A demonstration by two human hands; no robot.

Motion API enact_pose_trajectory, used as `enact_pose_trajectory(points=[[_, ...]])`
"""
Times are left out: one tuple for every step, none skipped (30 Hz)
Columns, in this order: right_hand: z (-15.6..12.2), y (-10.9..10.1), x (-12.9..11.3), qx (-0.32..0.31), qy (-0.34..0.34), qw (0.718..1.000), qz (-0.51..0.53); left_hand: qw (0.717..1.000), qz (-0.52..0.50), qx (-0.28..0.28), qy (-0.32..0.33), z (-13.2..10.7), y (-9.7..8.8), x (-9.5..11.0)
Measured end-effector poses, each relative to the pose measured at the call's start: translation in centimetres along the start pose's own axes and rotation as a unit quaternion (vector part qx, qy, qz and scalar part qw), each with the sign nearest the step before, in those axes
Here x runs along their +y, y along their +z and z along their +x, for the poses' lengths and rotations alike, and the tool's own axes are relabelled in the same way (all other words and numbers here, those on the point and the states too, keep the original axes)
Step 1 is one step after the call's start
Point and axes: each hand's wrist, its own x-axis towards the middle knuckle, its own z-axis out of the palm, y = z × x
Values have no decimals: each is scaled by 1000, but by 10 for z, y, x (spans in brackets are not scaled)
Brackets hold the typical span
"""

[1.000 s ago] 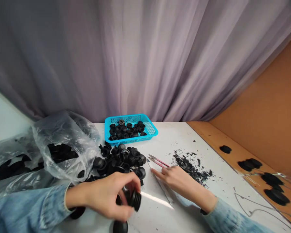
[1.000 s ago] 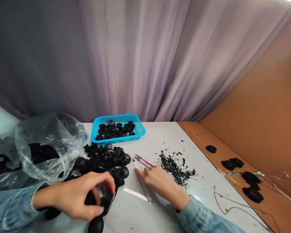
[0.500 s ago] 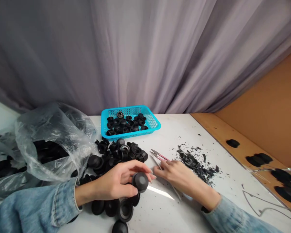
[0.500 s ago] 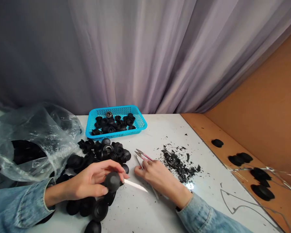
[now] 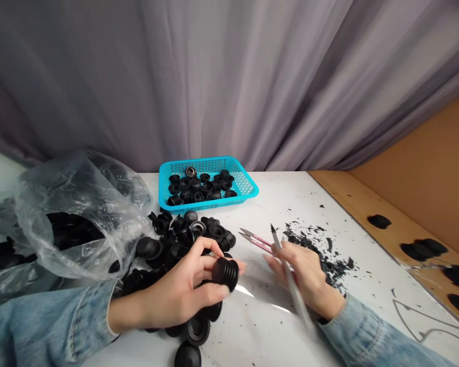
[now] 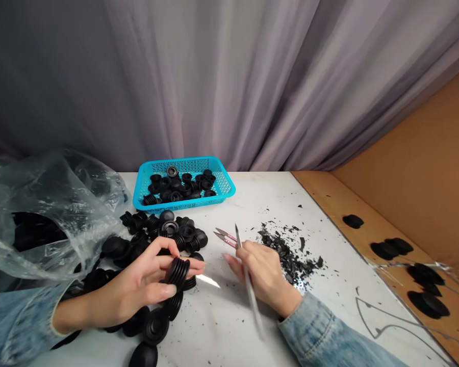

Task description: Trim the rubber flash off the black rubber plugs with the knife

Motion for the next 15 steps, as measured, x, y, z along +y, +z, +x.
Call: enact_pose_trajectory(points=[[3,-3,-4,27,11,999,13,1000,24,6,-4,-1,4,5],[6,-6,-10,42,22,999,24,998,54,12,-3,-2,7,9],[9,-9,-17,49,37,997,41,996,91,13,4,-3,11,13],[12,-12,-25,46,50,996,63,991,132,13,18,-3,13,15],[15,-15,-33,39,67,993,86,984,173,13,40,-3,16,16],[18,-17,-41,29,90,990,109,975,212,13,67,-2,17,15],[20,-19,-48,8,113,984,134,964,248,12,91,0,19,13],[21,-21,-54,-19,139,976,163,954,279,12,111,2,20,10],[23,-22,-59,-28,158,969,189,942,309,8,128,4,21,6],[24,-23,-63,-41,178,960,213,930,338,4,144,7,21,2],[25,-24,-65,-56,195,953,224,915,371,1,162,9,22,-3],[26,-24,-67,-70,211,947,231,896,405,1,181,12,23,-7],[27,-24,-67,-83,225,942,235,878,437,4,195,14,24,-10],[27,-23,-68,-91,242,936,241,863,463,8,204,15,24,-13],[28,-23,-68,-100,262,927,250,855,477,11,203,16,24,-16]])
